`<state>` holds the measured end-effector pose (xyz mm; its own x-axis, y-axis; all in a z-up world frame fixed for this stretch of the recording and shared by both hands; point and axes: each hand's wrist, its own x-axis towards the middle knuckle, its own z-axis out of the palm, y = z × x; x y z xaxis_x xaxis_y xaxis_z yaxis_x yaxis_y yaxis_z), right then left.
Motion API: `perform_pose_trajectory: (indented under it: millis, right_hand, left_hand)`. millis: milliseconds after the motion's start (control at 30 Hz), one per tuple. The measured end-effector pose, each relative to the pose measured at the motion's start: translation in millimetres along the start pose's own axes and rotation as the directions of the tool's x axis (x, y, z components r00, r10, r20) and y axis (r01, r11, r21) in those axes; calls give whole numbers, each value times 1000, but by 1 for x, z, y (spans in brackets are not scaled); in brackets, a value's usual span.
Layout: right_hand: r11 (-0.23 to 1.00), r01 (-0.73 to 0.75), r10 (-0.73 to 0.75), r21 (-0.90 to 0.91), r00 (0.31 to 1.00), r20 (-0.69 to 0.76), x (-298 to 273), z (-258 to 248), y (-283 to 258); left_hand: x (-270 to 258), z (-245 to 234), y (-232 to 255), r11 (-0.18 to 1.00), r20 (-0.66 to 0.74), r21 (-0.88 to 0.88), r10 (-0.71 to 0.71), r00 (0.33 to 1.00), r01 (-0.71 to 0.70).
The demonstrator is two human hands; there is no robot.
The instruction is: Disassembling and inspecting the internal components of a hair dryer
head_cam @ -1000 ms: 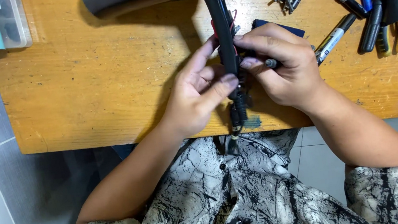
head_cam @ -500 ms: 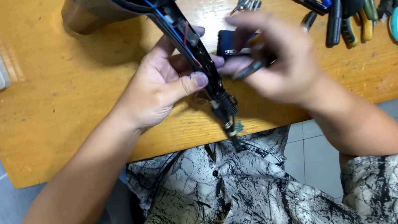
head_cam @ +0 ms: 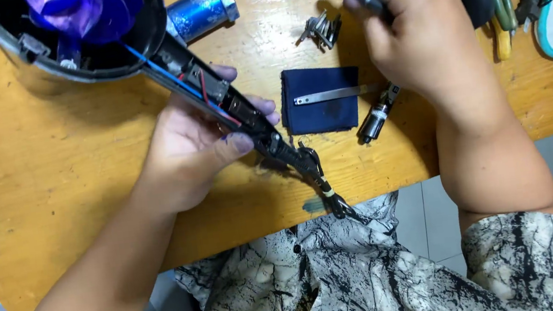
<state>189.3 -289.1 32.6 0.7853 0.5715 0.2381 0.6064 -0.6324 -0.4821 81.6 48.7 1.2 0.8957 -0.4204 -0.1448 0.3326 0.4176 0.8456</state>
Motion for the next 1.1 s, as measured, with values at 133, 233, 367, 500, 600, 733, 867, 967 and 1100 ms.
perform_pose_trajectory:
  millis: [133, 233, 367, 500, 600, 733, 867, 967, 1100]
  right_hand:
    - [1000, -18, 18, -12, 999, 46, -2, 2, -8]
    - [1000, 13, -13, -4, 999, 31, -1, 2, -12]
    - [1000, -2, 3, -14, 1000, 25, -2, 4, -15]
    - [999, -40, 41, -10, 996, 74, 1, 3, -20]
    - [995, -88, 93, -50, 990, 106, 0, 9, -19]
    - [995, -102, 99, 13, 986, 136, 4, 10, -16]
    - [954, -271, 242, 128, 949, 201, 6, 10, -15]
    - [828, -445, 353, 341, 887, 298, 7, 13, -8]
    - [677, -532, 389, 509, 846, 366, 6, 15, 7]
  left_hand:
    - [-9, -1, -1, 998, 27, -70, 5, 1000, -3]
    - [-12, 0, 1, 993, 37, -110, 45, 998, -40]
    - [-20, 0, 0, 988, 60, -92, 129, 990, -123]
    - [-23, 4, 2, 986, 30, -111, 128, 991, -124]
    - [-24, 6, 3, 988, 14, -72, 134, 991, -133]
    - [-23, 7, 4, 991, -10, -68, 116, 993, -117]
    - [-22, 8, 7, 992, -8, -50, 118, 993, -118]
    - [-22, 8, 7, 992, -4, -42, 120, 993, -120]
    - [-24, 7, 6, 990, 11, -67, 122, 992, -121]
